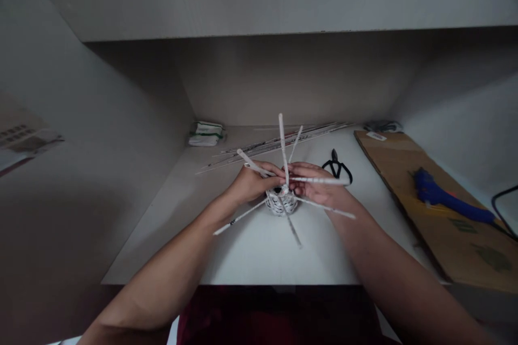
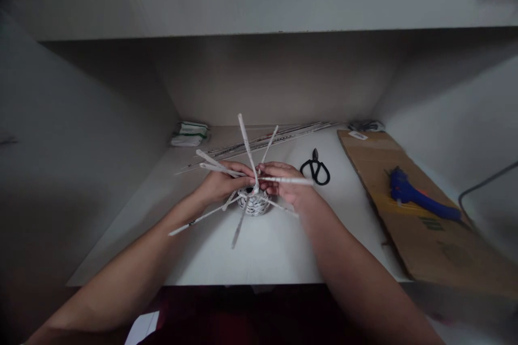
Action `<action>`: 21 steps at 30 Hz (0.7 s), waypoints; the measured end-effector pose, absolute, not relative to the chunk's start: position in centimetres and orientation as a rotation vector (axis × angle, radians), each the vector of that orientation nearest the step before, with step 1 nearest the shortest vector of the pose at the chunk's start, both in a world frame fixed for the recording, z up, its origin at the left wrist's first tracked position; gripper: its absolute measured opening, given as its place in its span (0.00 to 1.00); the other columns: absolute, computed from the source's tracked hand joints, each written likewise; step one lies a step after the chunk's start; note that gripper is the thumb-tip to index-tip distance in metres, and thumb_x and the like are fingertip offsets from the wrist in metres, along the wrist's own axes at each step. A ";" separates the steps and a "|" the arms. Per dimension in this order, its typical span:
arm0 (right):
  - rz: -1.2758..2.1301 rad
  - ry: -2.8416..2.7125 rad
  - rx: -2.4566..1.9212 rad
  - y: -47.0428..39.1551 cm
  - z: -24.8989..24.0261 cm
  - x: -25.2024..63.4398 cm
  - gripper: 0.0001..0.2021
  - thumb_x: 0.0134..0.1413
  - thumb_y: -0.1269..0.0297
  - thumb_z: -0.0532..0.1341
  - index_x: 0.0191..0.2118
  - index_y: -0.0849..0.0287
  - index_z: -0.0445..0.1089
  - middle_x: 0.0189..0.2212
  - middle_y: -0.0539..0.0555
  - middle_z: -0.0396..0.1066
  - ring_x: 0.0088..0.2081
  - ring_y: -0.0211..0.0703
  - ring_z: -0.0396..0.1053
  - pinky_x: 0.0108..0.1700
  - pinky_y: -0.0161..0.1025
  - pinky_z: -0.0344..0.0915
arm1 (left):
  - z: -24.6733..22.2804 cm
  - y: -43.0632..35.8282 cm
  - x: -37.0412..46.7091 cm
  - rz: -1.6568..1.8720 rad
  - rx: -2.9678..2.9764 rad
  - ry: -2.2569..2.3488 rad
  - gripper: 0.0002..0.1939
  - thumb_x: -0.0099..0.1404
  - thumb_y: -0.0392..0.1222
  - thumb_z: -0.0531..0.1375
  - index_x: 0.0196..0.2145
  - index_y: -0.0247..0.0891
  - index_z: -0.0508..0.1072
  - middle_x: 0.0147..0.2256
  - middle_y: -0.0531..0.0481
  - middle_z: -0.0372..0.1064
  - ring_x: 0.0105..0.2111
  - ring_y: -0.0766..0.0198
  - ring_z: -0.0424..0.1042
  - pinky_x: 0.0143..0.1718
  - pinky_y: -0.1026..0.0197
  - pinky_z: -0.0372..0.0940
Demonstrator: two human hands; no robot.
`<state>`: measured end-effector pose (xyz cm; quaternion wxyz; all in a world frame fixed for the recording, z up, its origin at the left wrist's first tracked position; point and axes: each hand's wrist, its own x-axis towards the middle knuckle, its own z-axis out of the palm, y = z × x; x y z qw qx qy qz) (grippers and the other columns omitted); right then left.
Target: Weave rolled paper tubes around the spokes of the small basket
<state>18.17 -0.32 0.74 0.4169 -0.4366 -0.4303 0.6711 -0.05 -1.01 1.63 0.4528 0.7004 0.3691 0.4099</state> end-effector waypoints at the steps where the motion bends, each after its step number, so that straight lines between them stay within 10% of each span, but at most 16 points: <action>1: 1.702 -1.060 -1.095 -0.4 0.8 18.2 0.08 0.44 0.64 0.68 0.32 0.62 0.73 0.19 0.52 0.71 0.18 0.34 0.65 0.18 0.31 0.61 | 1.6 -1.0 -0.1 1.001 1.709 0.888 0.07 0.53 0.40 0.66 0.30 0.33 0.79 0.29 0.44 0.77 0.28 0.64 0.72 0.32 0.62 0.66; 10: 1.239 -1.286 -1.136 -0.9 0.7 17.5 0.14 0.41 0.55 0.69 0.29 0.61 0.73 0.18 0.49 0.69 0.19 0.36 0.64 0.20 0.33 0.59 | 0.2 -0.3 0.4 1.081 1.573 1.021 0.15 0.46 0.41 0.70 0.32 0.33 0.76 0.27 0.47 0.74 0.26 0.65 0.69 0.29 0.61 0.63; 16: 0.434 -1.787 -0.996 -1.4 0.9 17.6 0.04 0.49 0.64 0.64 0.30 0.56 0.76 0.32 0.54 0.74 0.37 0.45 0.71 0.41 0.40 0.66 | 0.4 -0.4 0.3 0.958 1.574 0.921 0.11 0.49 0.42 0.67 0.30 0.33 0.76 0.27 0.47 0.74 0.27 0.65 0.69 0.30 0.62 0.62; 21: 0.676 -1.824 -1.161 -0.9 0.7 18.6 0.08 0.53 0.62 0.61 0.37 0.56 0.75 0.31 0.52 0.75 0.33 0.42 0.71 0.36 0.37 0.66 | 0.3 -0.6 0.7 1.017 1.570 0.946 0.09 0.52 0.42 0.66 0.24 0.35 0.71 0.22 0.52 0.68 0.23 0.68 0.64 0.26 0.64 0.57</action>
